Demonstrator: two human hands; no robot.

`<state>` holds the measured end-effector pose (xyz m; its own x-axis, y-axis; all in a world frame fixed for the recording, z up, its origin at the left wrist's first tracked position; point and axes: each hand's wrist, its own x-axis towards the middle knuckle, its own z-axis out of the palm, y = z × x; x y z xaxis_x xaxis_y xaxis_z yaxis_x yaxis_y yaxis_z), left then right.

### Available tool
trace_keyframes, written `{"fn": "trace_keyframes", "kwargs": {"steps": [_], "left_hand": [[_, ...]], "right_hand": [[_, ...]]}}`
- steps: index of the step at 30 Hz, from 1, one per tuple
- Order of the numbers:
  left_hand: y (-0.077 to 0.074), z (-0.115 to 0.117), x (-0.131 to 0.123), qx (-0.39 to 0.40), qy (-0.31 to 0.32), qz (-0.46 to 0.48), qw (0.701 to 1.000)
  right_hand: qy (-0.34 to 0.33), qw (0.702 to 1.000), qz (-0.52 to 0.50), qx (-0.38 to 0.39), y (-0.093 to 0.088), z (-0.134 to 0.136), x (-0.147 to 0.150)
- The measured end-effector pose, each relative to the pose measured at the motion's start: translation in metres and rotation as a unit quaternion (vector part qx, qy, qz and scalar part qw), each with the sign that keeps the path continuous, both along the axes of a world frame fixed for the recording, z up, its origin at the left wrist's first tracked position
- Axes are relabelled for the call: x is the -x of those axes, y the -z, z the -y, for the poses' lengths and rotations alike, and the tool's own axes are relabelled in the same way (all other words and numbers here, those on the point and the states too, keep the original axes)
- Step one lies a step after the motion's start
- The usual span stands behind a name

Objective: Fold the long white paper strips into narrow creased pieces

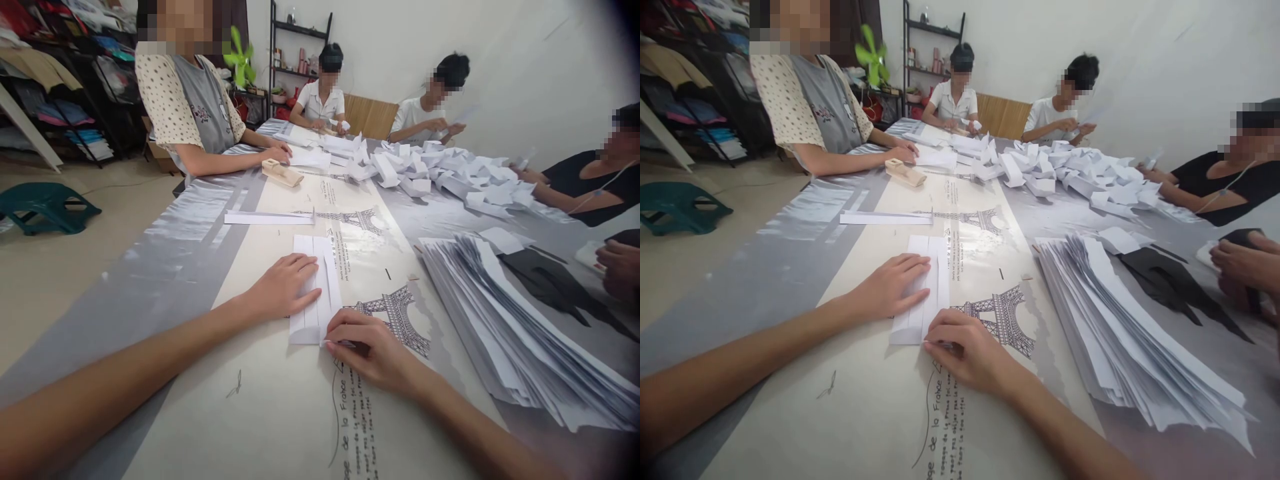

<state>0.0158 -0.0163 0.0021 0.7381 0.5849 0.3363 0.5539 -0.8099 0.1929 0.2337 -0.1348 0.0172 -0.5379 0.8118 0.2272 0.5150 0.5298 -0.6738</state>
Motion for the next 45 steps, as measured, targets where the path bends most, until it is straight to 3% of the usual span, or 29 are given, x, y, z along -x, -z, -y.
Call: {"fn": "trace_keyframes", "kwargs": {"steps": [9, 16, 34, 41, 45], "left_hand": [[-0.004, 0.001, 0.0, 0.006, -0.003, -0.009, 1.0], [-0.004, 0.001, 0.0, 0.009, 0.004, -0.002, 1.0], [-0.004, 0.001, -0.001, -0.007, 0.009, 0.0, 1.0], [-0.004, 0.002, -0.001, -0.002, 0.006, -0.001, 1.0], [-0.004, 0.002, -0.001, 0.0, 0.004, -0.006, 1.0]], "right_hand": [[0.03, 0.999, 0.012, -0.015, 0.0, 0.005, 0.005], [0.074, 0.995, 0.044, 0.05, -0.001, 0.004, 0.01], [0.141, 0.984, 0.032, 0.106, 0.0, 0.002, 0.012], [0.139, 0.99, 0.015, 0.026, 0.004, 0.006, 0.012], [0.138, 0.99, 0.01, 0.034, 0.008, 0.004, 0.01]]}}
